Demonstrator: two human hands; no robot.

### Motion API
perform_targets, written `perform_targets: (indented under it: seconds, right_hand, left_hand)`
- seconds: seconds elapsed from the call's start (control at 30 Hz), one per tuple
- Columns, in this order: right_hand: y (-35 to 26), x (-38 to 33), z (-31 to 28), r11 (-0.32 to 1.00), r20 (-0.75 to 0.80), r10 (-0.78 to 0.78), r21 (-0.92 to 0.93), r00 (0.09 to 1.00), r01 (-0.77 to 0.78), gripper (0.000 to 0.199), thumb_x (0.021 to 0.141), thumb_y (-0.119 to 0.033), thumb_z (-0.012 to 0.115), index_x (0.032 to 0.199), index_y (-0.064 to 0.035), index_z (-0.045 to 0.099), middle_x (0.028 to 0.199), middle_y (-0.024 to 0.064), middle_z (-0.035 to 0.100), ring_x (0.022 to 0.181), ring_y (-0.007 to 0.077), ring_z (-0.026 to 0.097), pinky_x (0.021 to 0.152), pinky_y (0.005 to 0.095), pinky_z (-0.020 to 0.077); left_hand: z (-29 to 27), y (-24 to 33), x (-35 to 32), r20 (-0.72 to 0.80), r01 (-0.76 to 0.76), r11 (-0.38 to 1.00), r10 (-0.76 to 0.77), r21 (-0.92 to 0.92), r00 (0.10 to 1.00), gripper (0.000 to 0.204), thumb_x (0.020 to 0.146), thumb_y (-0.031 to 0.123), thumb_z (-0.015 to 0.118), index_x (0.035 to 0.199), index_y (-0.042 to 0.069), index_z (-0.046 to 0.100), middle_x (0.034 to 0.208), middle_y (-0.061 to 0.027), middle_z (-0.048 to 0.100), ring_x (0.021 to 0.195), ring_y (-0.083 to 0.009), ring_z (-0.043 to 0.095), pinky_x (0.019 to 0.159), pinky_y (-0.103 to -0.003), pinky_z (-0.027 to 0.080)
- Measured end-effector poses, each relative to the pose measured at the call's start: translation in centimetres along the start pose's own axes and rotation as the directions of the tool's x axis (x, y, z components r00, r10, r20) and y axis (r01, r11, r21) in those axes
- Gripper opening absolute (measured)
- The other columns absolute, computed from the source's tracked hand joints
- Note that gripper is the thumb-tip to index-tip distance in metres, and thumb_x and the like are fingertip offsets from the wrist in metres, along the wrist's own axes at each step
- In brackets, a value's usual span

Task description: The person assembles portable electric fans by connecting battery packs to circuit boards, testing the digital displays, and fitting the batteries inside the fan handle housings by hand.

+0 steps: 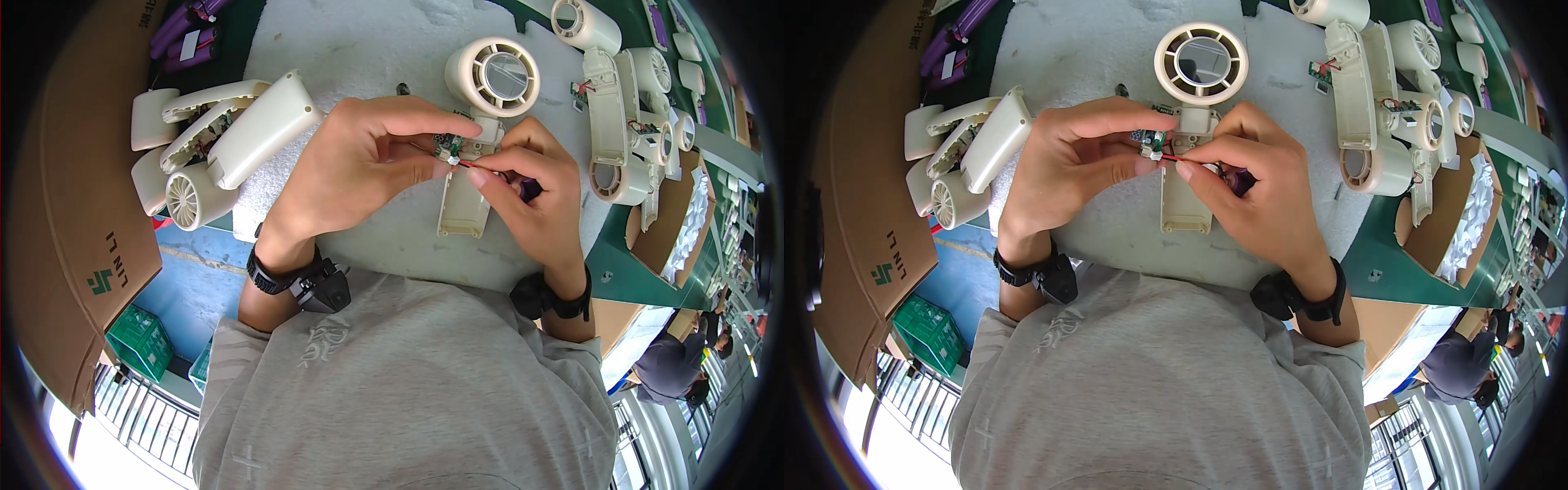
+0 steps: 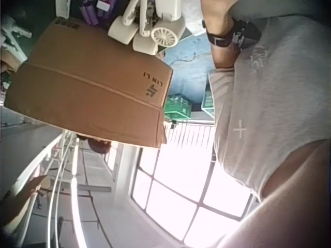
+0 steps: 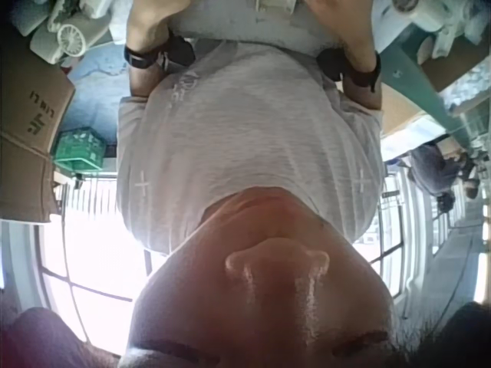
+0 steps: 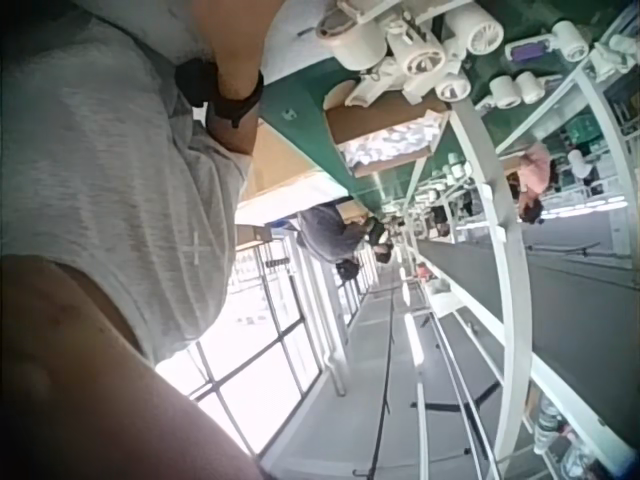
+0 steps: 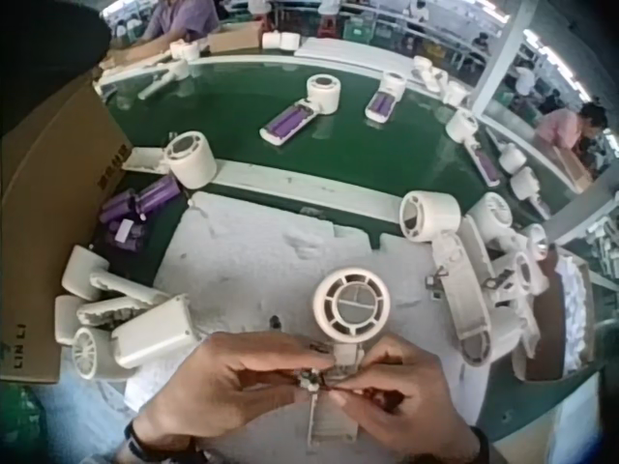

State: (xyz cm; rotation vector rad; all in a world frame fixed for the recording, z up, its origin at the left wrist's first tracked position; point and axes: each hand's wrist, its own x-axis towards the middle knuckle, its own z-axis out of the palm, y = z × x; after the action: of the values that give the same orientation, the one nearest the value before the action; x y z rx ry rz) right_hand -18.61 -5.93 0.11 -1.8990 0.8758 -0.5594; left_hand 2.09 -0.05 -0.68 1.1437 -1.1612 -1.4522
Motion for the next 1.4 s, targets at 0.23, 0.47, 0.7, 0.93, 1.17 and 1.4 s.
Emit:
perform_targets:
  seconds: [0.23, 0.47, 0.7, 0.93, 1.17, 1.4]
  right_hand:
    - [0.0, 0.1, -0.1, 1.000, 0.016, 0.007, -0.003, 1.000, -0.007, 0.008, 0.079, -0.002, 0.074, 0.086, -0.0004, 0.070, 0.080, 0.0019, 0.053, 0.063, 0.0047, 0.046, 0.052, 0.0193, 0.0331]
    - [0.2, -0.1, 0.0, 1.000, 0.010, -0.021, 0.003, 1.000, 0.021, 0.008, 0.079, -0.001, 0.073, 0.085, 0.0001, 0.070, 0.080, 0.0019, 0.053, 0.062, 0.0052, 0.046, 0.052, 0.0197, 0.0337]
    - [1.1, -0.3, 0.0, 0.982, 0.006, -0.174, -0.076, 0.985, 0.174, 0.011, 0.078, 0.001, 0.073, 0.088, 0.0005, 0.068, 0.083, 0.0029, 0.055, 0.061, 0.0056, 0.048, 0.052, 0.0198, 0.0348]
    - [0.4, -0.3, 1.2, 0.995, -0.198, -0.088, 0.022, 0.976, 0.094, 0.031, 0.074, 0.004, 0.075, 0.103, -0.0030, 0.066, 0.089, 0.0039, 0.059, 0.060, 0.0055, 0.051, 0.050, 0.0191, 0.0375]
    - [0.2, -0.1, 1.2, 0.990, -0.227, -0.127, -0.086, 0.966, 0.110, 0.040, 0.069, 0.001, 0.081, 0.105, -0.0072, 0.066, 0.091, 0.0044, 0.062, 0.058, 0.0063, 0.052, 0.048, 0.0209, 0.0402]
    - [0.2, -0.1, 1.3, 0.992, -0.243, -0.093, -0.101, 0.966, 0.071, 0.040, 0.067, -0.002, 0.083, 0.104, -0.0073, 0.067, 0.092, 0.0042, 0.062, 0.060, 0.0065, 0.054, 0.049, 0.0203, 0.0420]
  left_hand:
    - [0.2, 0.5, 0.2, -0.019, 0.071, 0.990, -0.074, -0.123, 0.997, 0.035, 0.080, -0.014, 0.067, 0.113, -0.002, 0.066, 0.110, -0.0092, 0.066, 0.097, -0.0123, 0.064, 0.085, -0.026, 0.054]
    - [0.2, 0.2, 0.1, -0.034, 0.048, 0.997, -0.050, -0.063, 0.998, 0.028, 0.081, -0.012, 0.067, 0.106, 0.000, 0.068, 0.100, -0.0083, 0.068, 0.094, -0.0137, 0.066, 0.083, -0.026, 0.056]
    - [0.0, 0.3, 0.0, 0.003, 0.056, 0.996, -0.056, 0.071, 0.998, 0.036, 0.079, -0.014, 0.067, 0.113, 0.000, 0.067, 0.107, -0.0083, 0.066, 0.096, -0.0155, 0.065, 0.085, -0.027, 0.055]
    - [0.5, 0.1, 0.3, -0.008, -0.141, 0.961, 0.147, 0.238, 0.989, 0.043, 0.075, -0.015, 0.064, 0.115, 0.000, 0.066, 0.104, -0.0100, 0.066, 0.091, -0.0160, 0.065, 0.081, -0.028, 0.055]
    - [0.6, -0.1, 0.2, -0.034, -0.112, 0.967, 0.123, 0.230, 0.992, 0.042, 0.075, -0.015, 0.064, 0.114, 0.000, 0.066, 0.103, -0.0107, 0.066, 0.090, -0.0169, 0.066, 0.080, -0.028, 0.056]
    - [0.2, -0.2, 0.2, -0.008, -0.168, 0.938, 0.179, 0.303, 0.984, 0.037, 0.074, -0.013, 0.066, 0.108, 0.000, 0.069, 0.101, -0.0110, 0.068, 0.084, -0.0172, 0.067, 0.076, -0.027, 0.057]
